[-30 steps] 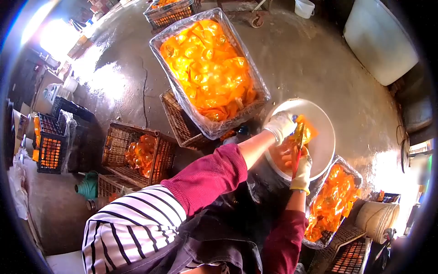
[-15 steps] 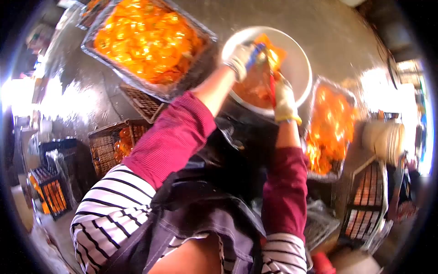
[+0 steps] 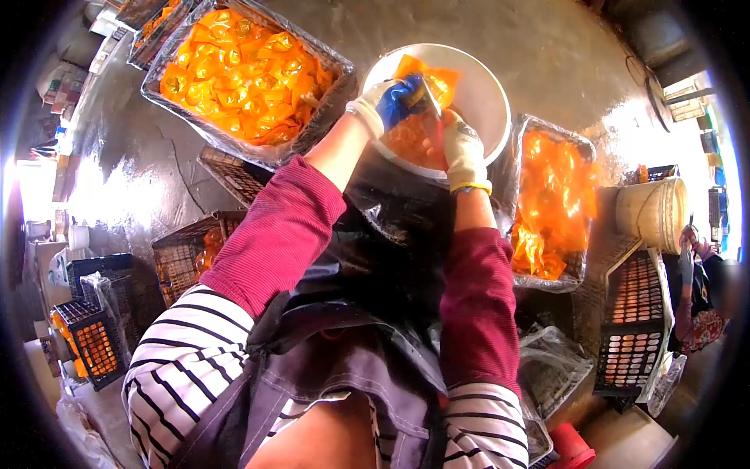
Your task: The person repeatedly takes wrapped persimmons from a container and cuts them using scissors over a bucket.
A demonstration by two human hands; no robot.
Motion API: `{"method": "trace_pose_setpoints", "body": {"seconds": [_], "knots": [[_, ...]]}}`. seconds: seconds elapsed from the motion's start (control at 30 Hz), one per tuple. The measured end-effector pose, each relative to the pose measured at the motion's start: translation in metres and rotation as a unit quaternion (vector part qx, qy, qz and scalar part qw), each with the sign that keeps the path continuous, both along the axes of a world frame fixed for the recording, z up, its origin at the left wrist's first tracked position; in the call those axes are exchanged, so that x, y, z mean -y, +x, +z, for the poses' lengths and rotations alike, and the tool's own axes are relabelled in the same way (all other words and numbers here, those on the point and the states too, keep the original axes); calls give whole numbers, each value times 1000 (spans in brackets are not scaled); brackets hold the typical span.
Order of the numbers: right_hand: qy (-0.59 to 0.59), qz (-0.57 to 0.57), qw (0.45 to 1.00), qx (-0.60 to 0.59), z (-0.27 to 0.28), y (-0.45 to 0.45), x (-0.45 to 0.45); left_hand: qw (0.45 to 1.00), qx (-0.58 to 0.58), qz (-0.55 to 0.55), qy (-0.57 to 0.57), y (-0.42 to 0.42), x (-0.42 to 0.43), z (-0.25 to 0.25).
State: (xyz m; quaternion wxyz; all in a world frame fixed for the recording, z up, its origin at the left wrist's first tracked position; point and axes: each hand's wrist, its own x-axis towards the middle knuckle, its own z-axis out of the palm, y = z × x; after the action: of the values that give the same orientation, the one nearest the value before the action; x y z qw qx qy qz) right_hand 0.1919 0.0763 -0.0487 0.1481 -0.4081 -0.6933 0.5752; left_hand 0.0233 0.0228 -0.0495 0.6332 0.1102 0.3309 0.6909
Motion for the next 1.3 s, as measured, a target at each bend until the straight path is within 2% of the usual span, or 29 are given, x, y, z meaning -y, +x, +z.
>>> {"method": "trace_pose_setpoints", "body": {"seconds": [0.03,0.1,0.13,0.17,0.2,0.23,0.27,0.3,0.37,0.4,0.47,0.53,0.57,0.6,0.63,0.7,0.77,0.8,0.83,0.9,0.93,1.0,1.1,1.13,1.17,1.23,1.27,1.3], "knots": [[-45,-2,999,-10,9,-1,6,1000,20,1,-5,0,0,0],[35,15,999,-30,-46,0,-22,1000,29,10,6,2,-5,1],[8,-12,998,-64,-54,4,-28,999,35,14,11,4,-8,1],[-17,-39,994,-100,-60,7,-34,999,33,6,27,12,-4,24],[-110,-99,976,-160,-48,11,-32,999,31,1,41,20,3,54],[-202,-158,942,-216,-41,13,-28,995,25,-20,96,22,-5,61],[-193,-178,926,-273,-50,15,-39,995,-60,-1,75,22,-9,72],[-215,-168,919,-284,-20,24,-33,993,-90,9,79,10,-20,61],[-281,-232,833,-416,28,36,-22,988,-136,46,49,-10,-26,53],[-318,-300,731,-525,32,36,-19,985,-152,75,15,-23,-15,60],[-313,-254,707,-581,13,57,-31,965,-214,149,-30,-55,14,63],[-317,-56,695,-643,-6,67,-42,922,-293,233,-102,-95,50,54],[-313,43,685,-656,-15,73,-47,886,-357,262,-139,-128,67,39],[-335,47,681,-650,-8,64,-45,842,-417,292,-178,-161,89,27],[-342,102,669,-652,-2,56,-45,766,-512,267,-281,-197,110,17],[-349,213,645,-645,21,34,-37,645,-608,260,-383,-229,131,27],[-373,122,677,-622,30,27,-32,563,-676,279,-384,-238,134,29],[-374,22,703,-605,31,27,-27,506,-722,275,-384,-240,133,31],[-368,-80,722,-580,34,22,-22,420,-790,238,-378,-236,123,37],[-306,-168,780,-519,46,5,-11,250,-878,157,-376,-239,95,42],[-272,-215,804,-483,49,2,-10,178,-901,197,-343,-245,84,37],[-350,103,736,-570,21,6,-39,411,-803,36,-431,-257,62,43],[-349,-15,773,-529,24,9,-33,313,-840,45,-442,-266,46,16],[-353,-84,781,-508,31,6,-23,311,-849,14,-426,-260,49,20],[-297,-64,800,-517,26,3,-22,333,-846,10,-416,-258,51,18],[-268,-107,820,-495,31,-3,-10,395,-837,31,-376,-255,63,-3],[-293,-171,817,-466,43,-8,-5,432,-821,21,-372,-245,73,-1],[-339,-177,809,-447,34,-6,-15,612,-692,66,-377,-253,84,-20]]}}
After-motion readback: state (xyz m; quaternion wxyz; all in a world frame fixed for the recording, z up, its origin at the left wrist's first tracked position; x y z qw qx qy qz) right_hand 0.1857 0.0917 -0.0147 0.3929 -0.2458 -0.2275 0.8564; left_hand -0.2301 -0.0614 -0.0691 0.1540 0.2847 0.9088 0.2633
